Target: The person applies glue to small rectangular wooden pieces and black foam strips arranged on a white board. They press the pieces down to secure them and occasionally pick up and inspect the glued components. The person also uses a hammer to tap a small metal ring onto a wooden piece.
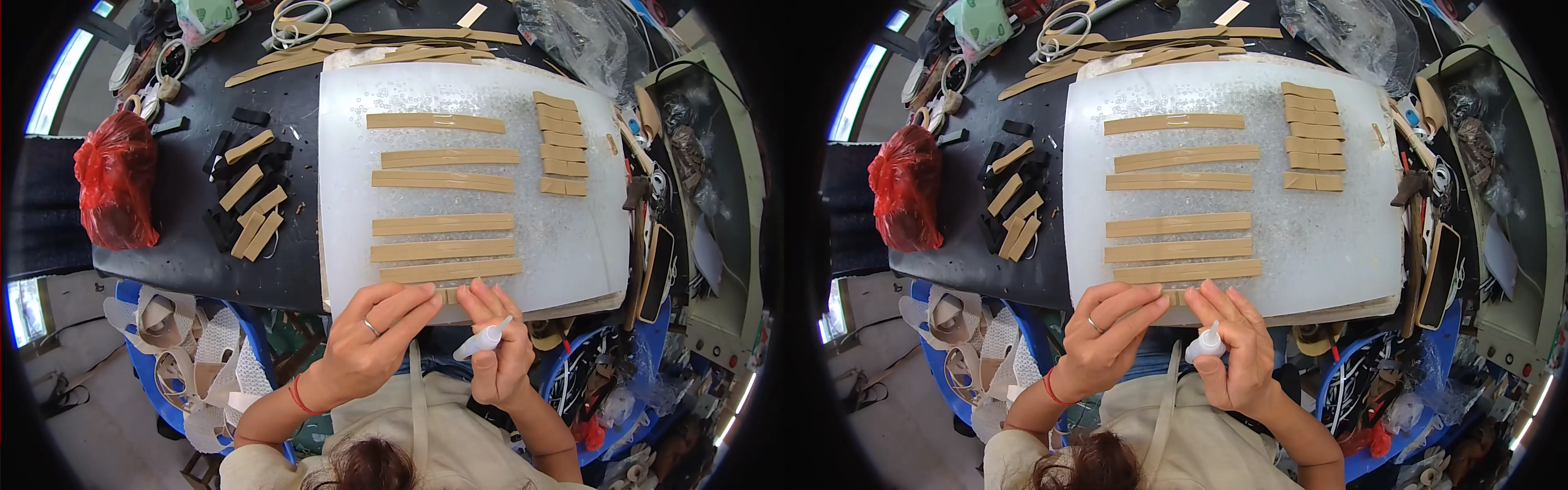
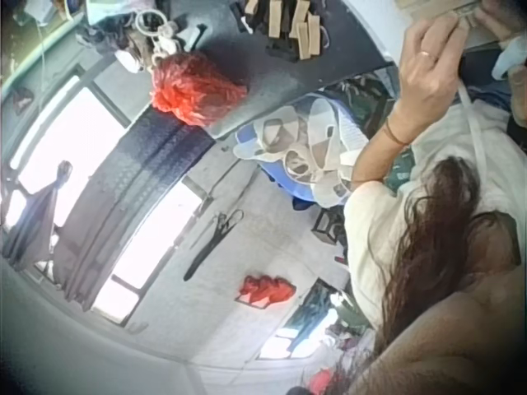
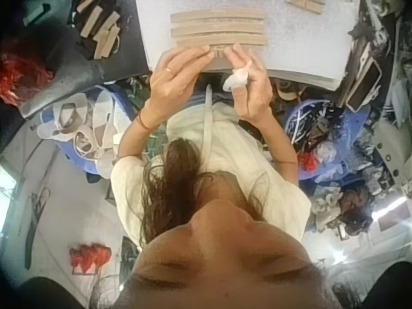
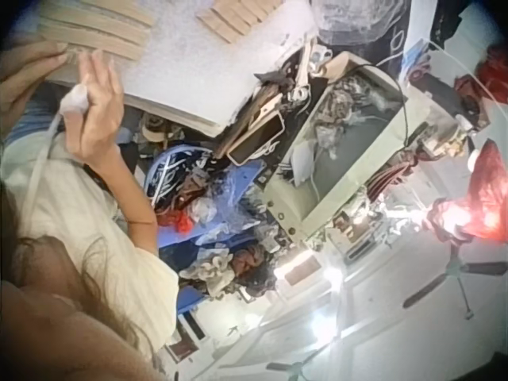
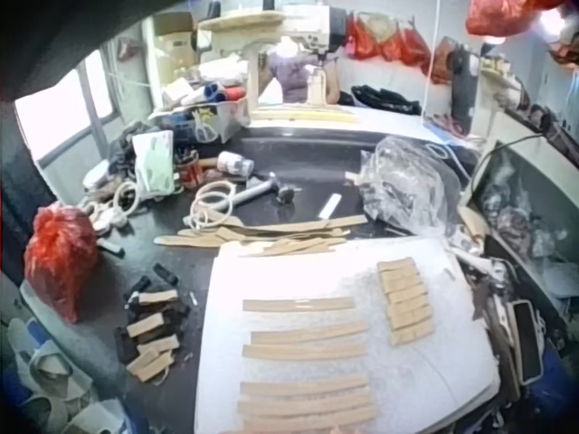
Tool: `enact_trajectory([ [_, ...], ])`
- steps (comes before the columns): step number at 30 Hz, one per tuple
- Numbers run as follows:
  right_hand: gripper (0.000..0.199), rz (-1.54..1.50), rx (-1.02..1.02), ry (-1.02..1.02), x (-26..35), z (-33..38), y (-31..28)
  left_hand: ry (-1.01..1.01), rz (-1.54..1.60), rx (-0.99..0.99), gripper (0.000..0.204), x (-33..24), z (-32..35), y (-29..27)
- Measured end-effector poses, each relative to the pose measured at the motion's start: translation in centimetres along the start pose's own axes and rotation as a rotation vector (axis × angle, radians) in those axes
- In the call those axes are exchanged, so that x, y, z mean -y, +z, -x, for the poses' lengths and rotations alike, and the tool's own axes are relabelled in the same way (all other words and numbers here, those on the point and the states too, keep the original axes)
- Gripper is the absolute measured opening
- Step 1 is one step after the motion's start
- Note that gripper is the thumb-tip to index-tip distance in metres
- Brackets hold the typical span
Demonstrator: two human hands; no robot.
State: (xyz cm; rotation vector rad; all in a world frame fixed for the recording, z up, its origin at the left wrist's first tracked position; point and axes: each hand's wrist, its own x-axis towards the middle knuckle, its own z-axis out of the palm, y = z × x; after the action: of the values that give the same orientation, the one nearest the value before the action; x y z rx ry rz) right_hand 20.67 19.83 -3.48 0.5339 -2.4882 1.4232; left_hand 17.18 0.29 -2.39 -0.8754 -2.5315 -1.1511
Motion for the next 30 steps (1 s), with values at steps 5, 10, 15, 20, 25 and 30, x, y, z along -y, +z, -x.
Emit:
enact_trajectory([
  [5, 0.028, 0.016, -0.001, 0.003, -0.1, 0.1, 0.1, 0.008, 0.003, 0.028, 0.045, 0.3, 0.0, 0.1],
  [10, 0.029, 0.034, 0.005, -0.003, -0.1, 0.0, 0.2, 0.021, -0.005, 0.035, 0.044, 0.4, 0.1, 0.1],
  [15, 0.03, 0.13, 0.035, -0.015, 0.3, -0.1, 0.1, 0.031, -0.035, 0.086, 0.041, 0.3, 0.3, 0.2],
  [20, 0.031, 0.407, 0.197, 0.0, 2.7, -0.7, -0.1, 0.093, -0.349, 0.124, 0.04, -1.3, 0.7, -0.3],
  [25, 0.032, 0.386, 0.238, -0.031, 2.1, -1.2, -1.9, 0.096, -0.39, 0.191, 0.044, -1.8, -0.1, -1.2],
  [30, 0.031, 0.162, 0.142, 0.045, 1.0, -1.1, -1.9, 0.075, -0.446, 0.14, 0.047, -2.2, -0.3, -0.3],
])
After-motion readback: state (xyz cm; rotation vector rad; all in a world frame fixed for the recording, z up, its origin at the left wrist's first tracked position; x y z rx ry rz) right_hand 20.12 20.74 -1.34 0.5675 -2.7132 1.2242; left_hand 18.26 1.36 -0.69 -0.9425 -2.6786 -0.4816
